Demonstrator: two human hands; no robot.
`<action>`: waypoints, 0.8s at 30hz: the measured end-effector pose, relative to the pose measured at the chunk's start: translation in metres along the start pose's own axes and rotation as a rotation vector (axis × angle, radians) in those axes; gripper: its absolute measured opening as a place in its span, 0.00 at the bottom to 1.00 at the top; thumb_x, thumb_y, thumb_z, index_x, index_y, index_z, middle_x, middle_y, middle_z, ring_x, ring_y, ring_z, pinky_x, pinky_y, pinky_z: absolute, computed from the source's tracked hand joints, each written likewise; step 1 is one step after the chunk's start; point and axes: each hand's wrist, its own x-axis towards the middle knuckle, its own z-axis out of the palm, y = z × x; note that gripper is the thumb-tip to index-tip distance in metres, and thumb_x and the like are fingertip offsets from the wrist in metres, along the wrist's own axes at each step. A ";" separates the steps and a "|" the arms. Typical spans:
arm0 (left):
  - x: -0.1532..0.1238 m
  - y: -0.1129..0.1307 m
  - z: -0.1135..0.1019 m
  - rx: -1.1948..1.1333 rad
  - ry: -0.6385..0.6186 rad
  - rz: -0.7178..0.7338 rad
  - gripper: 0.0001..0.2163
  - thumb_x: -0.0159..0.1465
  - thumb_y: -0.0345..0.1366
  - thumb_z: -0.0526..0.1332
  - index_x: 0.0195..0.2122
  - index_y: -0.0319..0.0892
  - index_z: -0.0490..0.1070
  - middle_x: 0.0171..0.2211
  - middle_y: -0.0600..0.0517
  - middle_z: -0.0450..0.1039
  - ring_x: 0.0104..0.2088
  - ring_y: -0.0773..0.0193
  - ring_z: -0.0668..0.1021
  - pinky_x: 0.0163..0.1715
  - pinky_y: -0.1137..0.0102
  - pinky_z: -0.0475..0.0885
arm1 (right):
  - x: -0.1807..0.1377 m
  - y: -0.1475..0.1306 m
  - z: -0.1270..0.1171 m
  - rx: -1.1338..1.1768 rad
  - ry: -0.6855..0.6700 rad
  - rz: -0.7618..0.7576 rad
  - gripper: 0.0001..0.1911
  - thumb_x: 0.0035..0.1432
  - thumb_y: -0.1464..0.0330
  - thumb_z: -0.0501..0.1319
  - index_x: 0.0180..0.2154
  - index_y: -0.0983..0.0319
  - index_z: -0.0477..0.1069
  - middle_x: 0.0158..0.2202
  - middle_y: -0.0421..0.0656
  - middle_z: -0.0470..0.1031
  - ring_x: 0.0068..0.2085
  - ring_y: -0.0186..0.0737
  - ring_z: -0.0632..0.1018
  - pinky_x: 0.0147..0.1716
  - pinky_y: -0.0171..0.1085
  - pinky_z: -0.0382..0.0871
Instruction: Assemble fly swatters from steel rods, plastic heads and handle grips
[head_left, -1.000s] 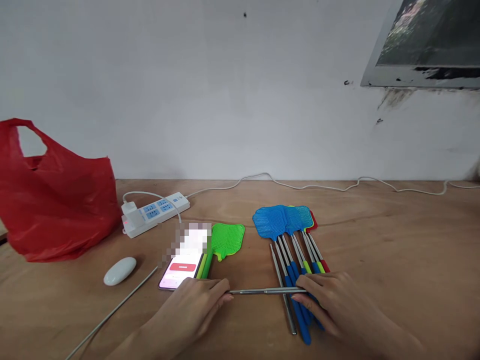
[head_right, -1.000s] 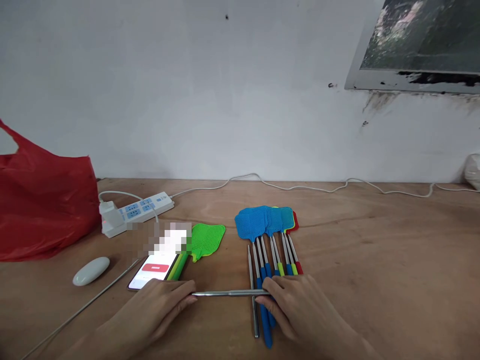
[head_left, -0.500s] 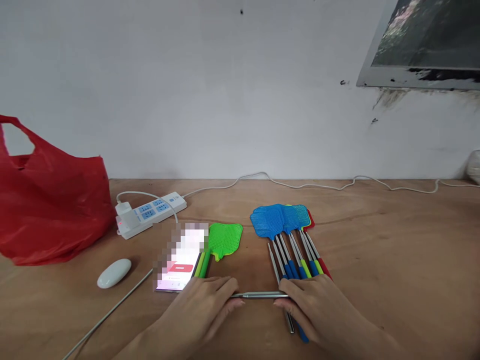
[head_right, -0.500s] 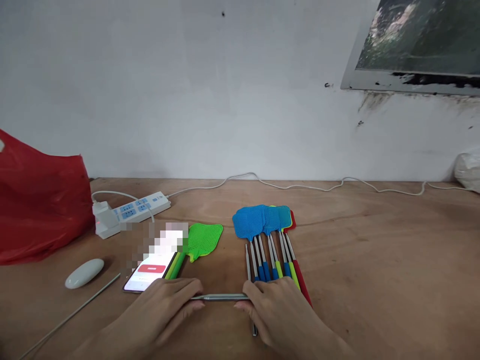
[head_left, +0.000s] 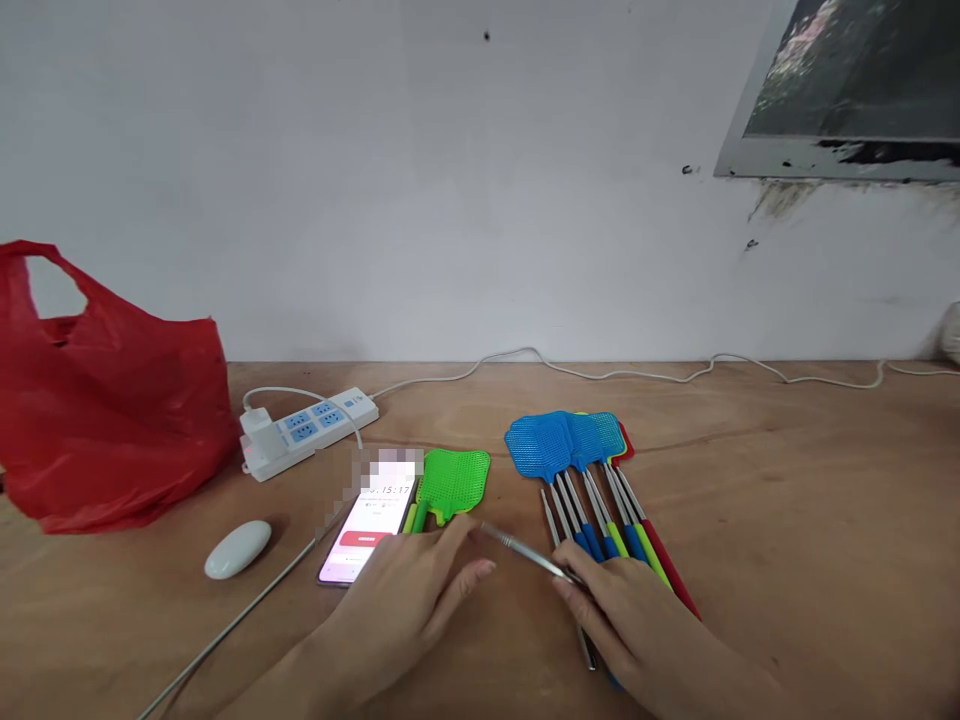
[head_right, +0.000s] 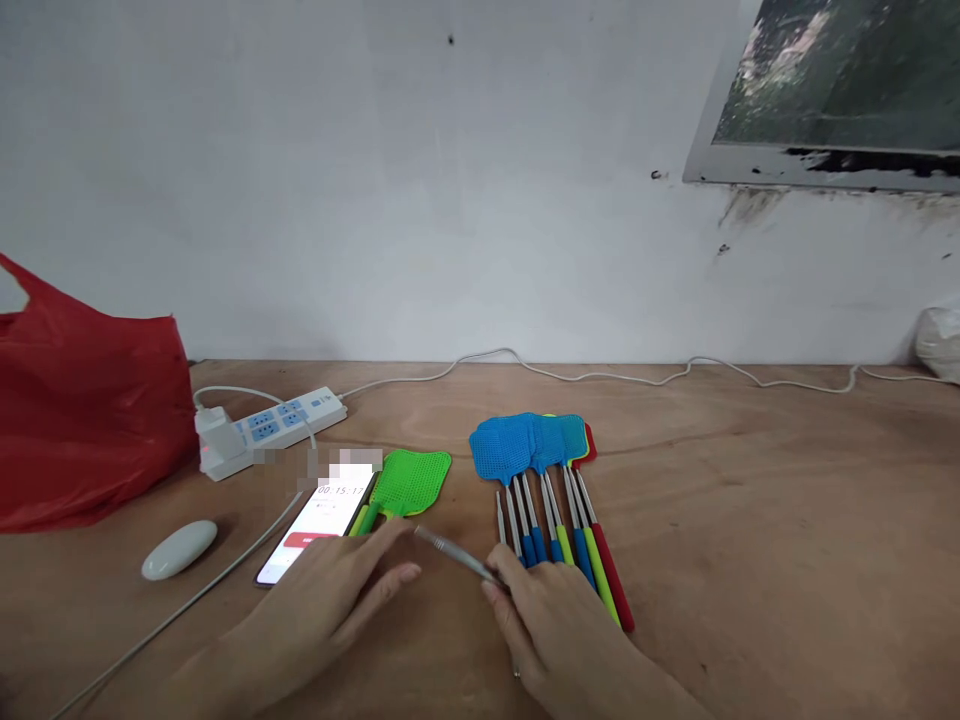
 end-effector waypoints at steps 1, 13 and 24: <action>0.001 -0.001 0.001 0.033 0.053 -0.042 0.14 0.75 0.44 0.45 0.50 0.43 0.65 0.31 0.50 0.79 0.29 0.55 0.80 0.26 0.68 0.63 | 0.001 0.001 -0.002 0.045 0.027 0.061 0.14 0.72 0.65 0.43 0.38 0.58 0.65 0.25 0.39 0.73 0.25 0.41 0.75 0.23 0.36 0.54; 0.016 -0.014 0.019 0.175 -0.037 -0.076 0.16 0.74 0.36 0.47 0.33 0.42 0.70 0.28 0.50 0.77 0.28 0.57 0.79 0.24 0.69 0.58 | 0.037 0.007 0.001 -0.004 0.050 0.252 0.20 0.59 0.67 0.58 0.16 0.60 0.60 0.16 0.38 0.67 0.22 0.35 0.68 0.23 0.36 0.46; 0.008 -0.013 0.026 -0.045 0.026 -0.007 0.16 0.73 0.36 0.48 0.28 0.44 0.65 0.21 0.54 0.70 0.22 0.62 0.73 0.24 0.70 0.53 | 0.052 0.005 0.015 -0.328 -0.040 0.222 0.15 0.59 0.65 0.59 0.23 0.62 0.76 0.24 0.47 0.79 0.26 0.42 0.77 0.23 0.38 0.40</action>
